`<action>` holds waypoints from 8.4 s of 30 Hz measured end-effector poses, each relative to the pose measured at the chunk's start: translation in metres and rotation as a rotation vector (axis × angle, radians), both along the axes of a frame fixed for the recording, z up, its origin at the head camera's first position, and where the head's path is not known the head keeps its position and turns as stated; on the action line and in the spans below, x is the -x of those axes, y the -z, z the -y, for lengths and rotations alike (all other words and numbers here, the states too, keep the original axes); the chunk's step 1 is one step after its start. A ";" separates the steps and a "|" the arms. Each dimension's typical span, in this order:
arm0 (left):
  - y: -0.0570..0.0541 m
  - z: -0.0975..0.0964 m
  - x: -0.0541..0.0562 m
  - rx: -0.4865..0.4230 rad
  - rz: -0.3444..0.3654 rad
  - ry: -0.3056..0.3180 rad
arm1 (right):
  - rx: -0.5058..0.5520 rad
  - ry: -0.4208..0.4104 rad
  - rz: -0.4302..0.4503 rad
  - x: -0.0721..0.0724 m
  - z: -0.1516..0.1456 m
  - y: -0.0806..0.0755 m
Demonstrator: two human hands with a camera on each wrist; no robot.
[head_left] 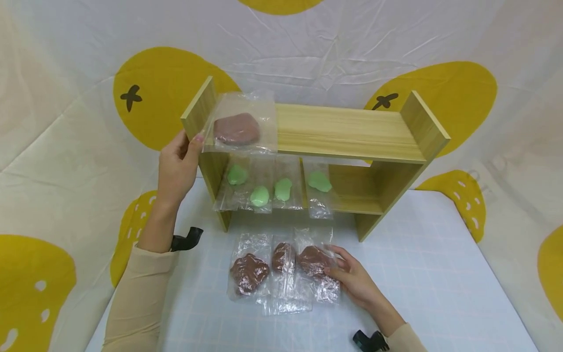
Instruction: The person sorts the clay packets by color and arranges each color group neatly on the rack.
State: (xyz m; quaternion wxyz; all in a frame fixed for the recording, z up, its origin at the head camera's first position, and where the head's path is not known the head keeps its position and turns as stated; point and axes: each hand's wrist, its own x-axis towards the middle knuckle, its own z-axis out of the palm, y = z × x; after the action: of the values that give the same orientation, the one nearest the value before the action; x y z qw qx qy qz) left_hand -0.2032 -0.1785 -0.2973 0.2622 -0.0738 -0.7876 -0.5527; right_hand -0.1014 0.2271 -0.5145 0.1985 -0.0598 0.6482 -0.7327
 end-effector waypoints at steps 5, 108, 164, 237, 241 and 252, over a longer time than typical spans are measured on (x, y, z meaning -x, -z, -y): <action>0.000 0.000 0.000 0.004 0.007 0.004 | 0.019 -0.038 -0.040 -0.004 0.000 -0.007; 0.000 0.001 -0.001 -0.014 -0.001 0.023 | 0.120 -0.026 -0.396 0.139 0.052 -0.306; 0.000 0.001 0.001 -0.004 0.001 -0.008 | 0.016 0.274 -0.691 0.078 0.031 -0.292; 0.000 0.001 0.001 -0.008 0.003 -0.004 | -0.369 -0.041 -0.328 0.071 0.020 -0.003; 0.000 0.001 0.002 -0.007 -0.001 -0.003 | -0.413 -0.066 -0.307 0.079 0.024 0.004; 0.000 0.001 0.001 -0.006 -0.008 -0.003 | -0.491 -0.118 -0.317 0.088 0.035 0.007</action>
State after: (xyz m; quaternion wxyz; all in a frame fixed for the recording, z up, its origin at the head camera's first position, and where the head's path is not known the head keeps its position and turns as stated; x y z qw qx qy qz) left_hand -0.2040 -0.1800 -0.2975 0.2664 -0.0740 -0.7851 -0.5542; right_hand -0.1898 0.1925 -0.5213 0.1453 -0.1612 0.8244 -0.5227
